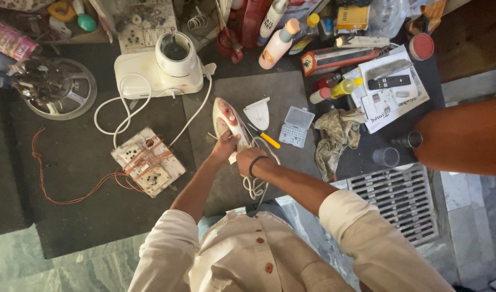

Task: The person disassembles a white electric iron on a cluttered workbench using a screwdriver and pliers. They remove the bottom plate, manipulate the internal components and cord, and then reassemble the iron by screwing the plate back on.

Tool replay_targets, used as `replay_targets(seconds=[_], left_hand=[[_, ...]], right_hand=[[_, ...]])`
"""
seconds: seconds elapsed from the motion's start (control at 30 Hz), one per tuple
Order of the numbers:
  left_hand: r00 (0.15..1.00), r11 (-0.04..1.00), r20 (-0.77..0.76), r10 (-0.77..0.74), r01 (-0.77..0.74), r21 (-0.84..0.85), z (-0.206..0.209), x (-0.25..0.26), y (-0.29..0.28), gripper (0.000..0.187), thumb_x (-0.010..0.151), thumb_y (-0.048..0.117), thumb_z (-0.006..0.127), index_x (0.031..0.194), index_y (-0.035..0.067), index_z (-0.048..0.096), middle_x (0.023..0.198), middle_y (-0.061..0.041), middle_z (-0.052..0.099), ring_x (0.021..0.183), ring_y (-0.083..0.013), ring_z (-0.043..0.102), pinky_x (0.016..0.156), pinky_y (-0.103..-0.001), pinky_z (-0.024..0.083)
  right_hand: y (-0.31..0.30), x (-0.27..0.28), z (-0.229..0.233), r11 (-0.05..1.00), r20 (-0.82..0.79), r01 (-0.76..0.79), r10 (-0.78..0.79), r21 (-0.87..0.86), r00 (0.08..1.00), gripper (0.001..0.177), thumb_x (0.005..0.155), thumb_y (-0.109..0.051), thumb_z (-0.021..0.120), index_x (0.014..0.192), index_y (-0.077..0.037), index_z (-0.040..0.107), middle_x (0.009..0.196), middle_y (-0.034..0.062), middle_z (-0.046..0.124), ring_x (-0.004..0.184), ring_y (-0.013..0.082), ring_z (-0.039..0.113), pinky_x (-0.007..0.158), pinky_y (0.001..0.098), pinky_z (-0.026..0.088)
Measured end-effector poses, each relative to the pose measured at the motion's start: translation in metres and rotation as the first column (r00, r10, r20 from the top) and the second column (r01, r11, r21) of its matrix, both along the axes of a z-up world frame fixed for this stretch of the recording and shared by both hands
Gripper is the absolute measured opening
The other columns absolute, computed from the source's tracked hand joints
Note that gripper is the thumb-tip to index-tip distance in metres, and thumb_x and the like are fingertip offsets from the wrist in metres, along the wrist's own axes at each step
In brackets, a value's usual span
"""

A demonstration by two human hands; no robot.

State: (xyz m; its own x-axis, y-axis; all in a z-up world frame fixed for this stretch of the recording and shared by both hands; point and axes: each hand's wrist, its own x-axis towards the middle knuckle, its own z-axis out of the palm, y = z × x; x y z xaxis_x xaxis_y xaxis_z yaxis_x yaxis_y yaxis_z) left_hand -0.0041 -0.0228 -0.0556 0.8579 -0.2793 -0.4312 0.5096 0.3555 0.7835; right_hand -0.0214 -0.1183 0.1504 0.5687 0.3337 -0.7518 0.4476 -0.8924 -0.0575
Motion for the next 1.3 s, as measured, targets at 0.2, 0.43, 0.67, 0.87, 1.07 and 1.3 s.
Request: replay_targets(seconds=[0.2, 0.43, 0.67, 0.87, 1.07, 1.3], left_hand=[[0.999, 0.990, -0.051, 0.015, -0.022, -0.142, 0.008, 0.001, 0.001, 0.043, 0.097, 0.019, 0.062, 0.134, 0.000, 0.051, 0.107, -0.009, 0.070, 0.089, -0.0171, 0.071, 0.078, -0.033, 0.058], [0.999, 0.996, -0.033, 0.001, -0.004, -0.089, 0.031, 0.001, 0.006, 0.043, 0.101, 0.020, 0.061, 0.137, -0.002, 0.054, 0.110, -0.013, 0.069, 0.091, -0.0217, 0.068, 0.078, -0.036, 0.055], [0.998, 0.999, -0.069, -0.004, 0.000, -0.049, 0.042, 0.014, 0.007, 0.042, 0.101, 0.019, 0.060, 0.138, 0.000, 0.053, 0.113, -0.013, 0.070, 0.096, -0.0239, 0.070, 0.083, -0.038, 0.056], [0.994, 0.995, -0.107, 0.011, -0.021, -0.097, 0.040, 0.007, 0.009, 0.040, 0.101, 0.019, 0.059, 0.135, 0.000, 0.053, 0.114, -0.012, 0.071, 0.097, -0.0233, 0.072, 0.084, -0.038, 0.057], [0.995, 0.994, -0.098, 0.006, -0.016, -0.105, 0.037, 0.004, 0.010, 0.039, 0.103, 0.019, 0.060, 0.136, 0.000, 0.053, 0.112, -0.012, 0.068, 0.096, -0.0225, 0.068, 0.082, -0.038, 0.055], [0.997, 0.980, -0.082, 0.016, -0.032, -0.196, 0.041, 0.006, 0.011, 0.042, 0.099, 0.020, 0.061, 0.135, 0.000, 0.051, 0.113, -0.012, 0.069, 0.096, -0.0226, 0.071, 0.083, -0.037, 0.057]], right_hand=[[-0.012, -0.017, -0.037, 0.959, 0.201, -0.270, 0.249, 0.087, 0.947, 0.023, 0.082, -0.018, 0.070, 0.101, -0.006, 0.076, 0.090, 0.0169, 0.077, 0.082, 0.0341, 0.077, 0.070, 0.0461, 0.061], [-0.027, -0.030, -0.054, 0.804, 0.177, -0.594, 0.588, -0.020, 0.789, 0.018, 0.081, -0.024, 0.069, 0.087, -0.014, 0.082, 0.086, 0.0091, 0.078, 0.081, 0.0291, 0.075, 0.067, 0.0445, 0.061], [-0.037, -0.003, -0.054, 0.935, 0.233, 0.188, -0.263, 0.300, 0.936, 0.041, 0.079, -0.048, 0.079, 0.085, -0.008, 0.078, 0.075, 0.0168, 0.073, 0.067, 0.0316, 0.069, 0.055, 0.0400, 0.052], [-0.061, -0.011, -0.088, -0.234, -0.716, 0.965, -0.652, -0.120, -0.247, 0.022, 0.091, -0.021, 0.060, 0.096, 0.000, 0.055, 0.062, 0.0033, 0.051, 0.042, 0.0094, 0.038, 0.035, 0.0288, 0.022], [-0.075, -0.005, -0.154, -0.193, -0.670, 0.896, -0.606, -0.399, -0.429, 0.036, 0.091, -0.027, 0.050, 0.103, 0.001, 0.069, 0.057, -0.0020, 0.044, 0.038, 0.0061, 0.028, 0.033, 0.0271, 0.018], [-0.049, 0.008, -0.145, 0.639, -0.394, 0.738, -0.748, -0.215, 0.534, 0.038, 0.089, -0.042, 0.052, 0.102, -0.015, 0.075, 0.078, 0.0082, 0.070, 0.055, 0.0195, 0.059, 0.055, 0.0397, 0.042]])
